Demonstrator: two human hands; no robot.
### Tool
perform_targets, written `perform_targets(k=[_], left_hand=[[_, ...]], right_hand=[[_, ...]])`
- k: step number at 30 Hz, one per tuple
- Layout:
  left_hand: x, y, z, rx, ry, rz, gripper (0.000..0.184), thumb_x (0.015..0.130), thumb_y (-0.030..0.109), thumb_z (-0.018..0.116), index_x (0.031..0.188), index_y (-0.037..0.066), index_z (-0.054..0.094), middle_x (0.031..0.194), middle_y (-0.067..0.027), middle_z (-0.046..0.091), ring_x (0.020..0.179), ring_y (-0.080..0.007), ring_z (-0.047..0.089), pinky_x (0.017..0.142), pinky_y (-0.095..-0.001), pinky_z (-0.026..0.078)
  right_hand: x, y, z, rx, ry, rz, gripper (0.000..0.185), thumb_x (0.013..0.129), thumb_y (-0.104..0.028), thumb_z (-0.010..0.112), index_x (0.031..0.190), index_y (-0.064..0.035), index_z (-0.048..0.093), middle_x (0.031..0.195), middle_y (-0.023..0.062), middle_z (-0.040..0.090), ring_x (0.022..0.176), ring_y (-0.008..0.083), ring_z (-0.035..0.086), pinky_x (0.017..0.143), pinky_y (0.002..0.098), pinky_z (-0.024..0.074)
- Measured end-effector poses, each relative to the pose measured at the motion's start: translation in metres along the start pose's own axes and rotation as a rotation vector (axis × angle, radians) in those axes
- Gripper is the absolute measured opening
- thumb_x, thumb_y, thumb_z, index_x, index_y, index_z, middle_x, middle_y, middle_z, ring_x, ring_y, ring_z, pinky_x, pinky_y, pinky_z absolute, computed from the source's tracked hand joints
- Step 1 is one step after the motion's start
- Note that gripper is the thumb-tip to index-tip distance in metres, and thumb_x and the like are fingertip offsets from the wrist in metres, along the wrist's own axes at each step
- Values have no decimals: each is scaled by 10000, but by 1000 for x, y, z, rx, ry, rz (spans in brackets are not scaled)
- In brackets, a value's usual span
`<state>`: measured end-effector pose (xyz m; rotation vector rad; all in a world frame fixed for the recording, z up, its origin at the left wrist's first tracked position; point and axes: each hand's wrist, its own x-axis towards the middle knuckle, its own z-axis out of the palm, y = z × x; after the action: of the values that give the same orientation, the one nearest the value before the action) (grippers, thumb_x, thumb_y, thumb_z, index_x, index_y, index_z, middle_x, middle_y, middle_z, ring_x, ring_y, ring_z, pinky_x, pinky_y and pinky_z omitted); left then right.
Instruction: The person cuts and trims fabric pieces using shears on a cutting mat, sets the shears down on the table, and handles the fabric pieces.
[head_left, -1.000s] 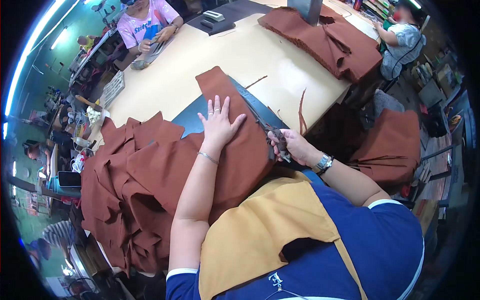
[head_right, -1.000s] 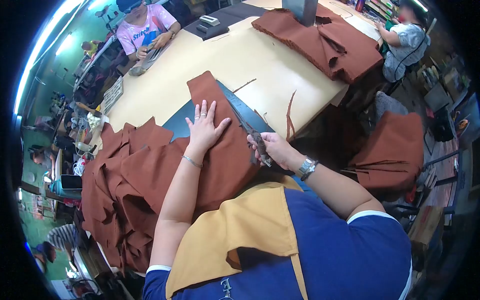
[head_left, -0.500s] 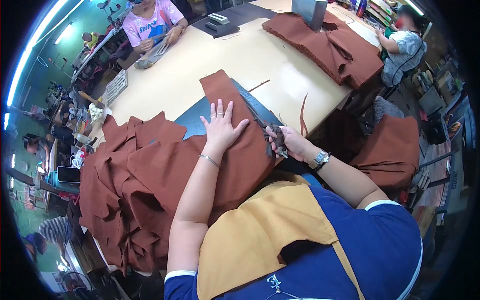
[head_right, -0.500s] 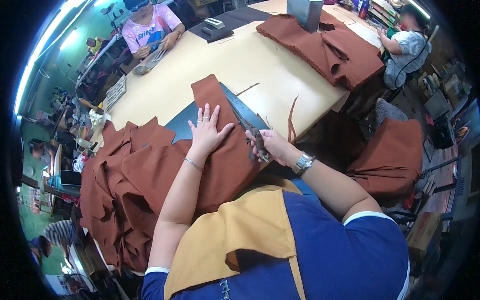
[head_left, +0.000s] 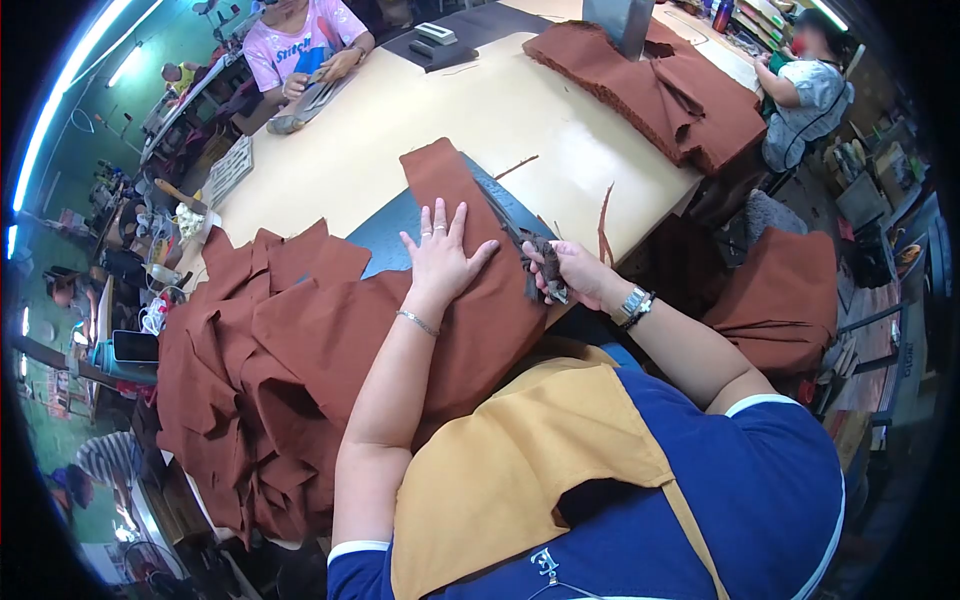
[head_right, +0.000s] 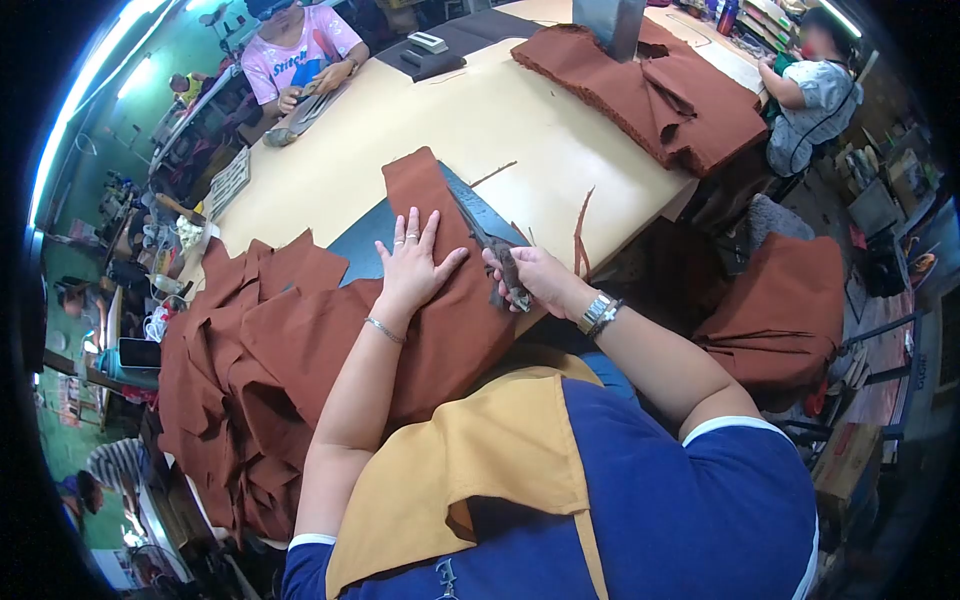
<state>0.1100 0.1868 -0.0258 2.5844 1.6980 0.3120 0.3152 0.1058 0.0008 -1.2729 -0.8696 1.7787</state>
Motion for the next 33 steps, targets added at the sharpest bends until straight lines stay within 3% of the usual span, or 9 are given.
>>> perform_targets(k=[7, 10, 17, 23, 33], left_hand=[[38, -7, -32, 22, -196, -53, 686, 890, 619, 409, 1414, 175, 381, 1511, -149, 257, 1397, -325, 229, 1045, -694, 114], [47, -22, 5, 94, 43, -23, 707, 886, 635, 397, 1431, 187, 354, 1526, -143, 226, 1408, -327, 202, 1047, -695, 104], [39, -19, 8, 48, -3, -47, 751, 874, 667, 379, 1468, 218, 280, 1545, -135, 177, 1424, -332, 153, 1042, -703, 110], [39, -17, 7, 61, -2, -59, 751, 876, 664, 379, 1467, 211, 282, 1544, -135, 180, 1422, -333, 158, 1039, -705, 113], [29, -11, 6, 47, -16, -48, 764, 864, 665, 397, 1463, 203, 294, 1540, -145, 188, 1418, -343, 165, 1040, -705, 105]], right_hand=[[-6, 1, -1, -51, -15, -27, 312, 900, -398, 617, 799, -112, 545, 648, -10, 564, 528, 74, 533, 460, 216, 424], [-4, -4, 0, -73, -2, 2, 321, 892, -410, 624, 797, -115, 543, 652, -15, 565, 533, 70, 531, 469, 213, 428], [15, -12, 3, -80, 33, 8, 433, 857, -525, 614, 794, -105, 529, 645, 4, 565, 499, 86, 526, 456, 236, 447], [14, -1, 0, -20, -2, -76, 385, 888, -464, 605, 791, -100, 526, 639, 10, 557, 489, 96, 523, 450, 241, 448], [23, -16, 7, -72, 42, 14, 376, 892, -460, 602, 811, -100, 532, 637, 2, 559, 499, 98, 531, 448, 234, 438]])
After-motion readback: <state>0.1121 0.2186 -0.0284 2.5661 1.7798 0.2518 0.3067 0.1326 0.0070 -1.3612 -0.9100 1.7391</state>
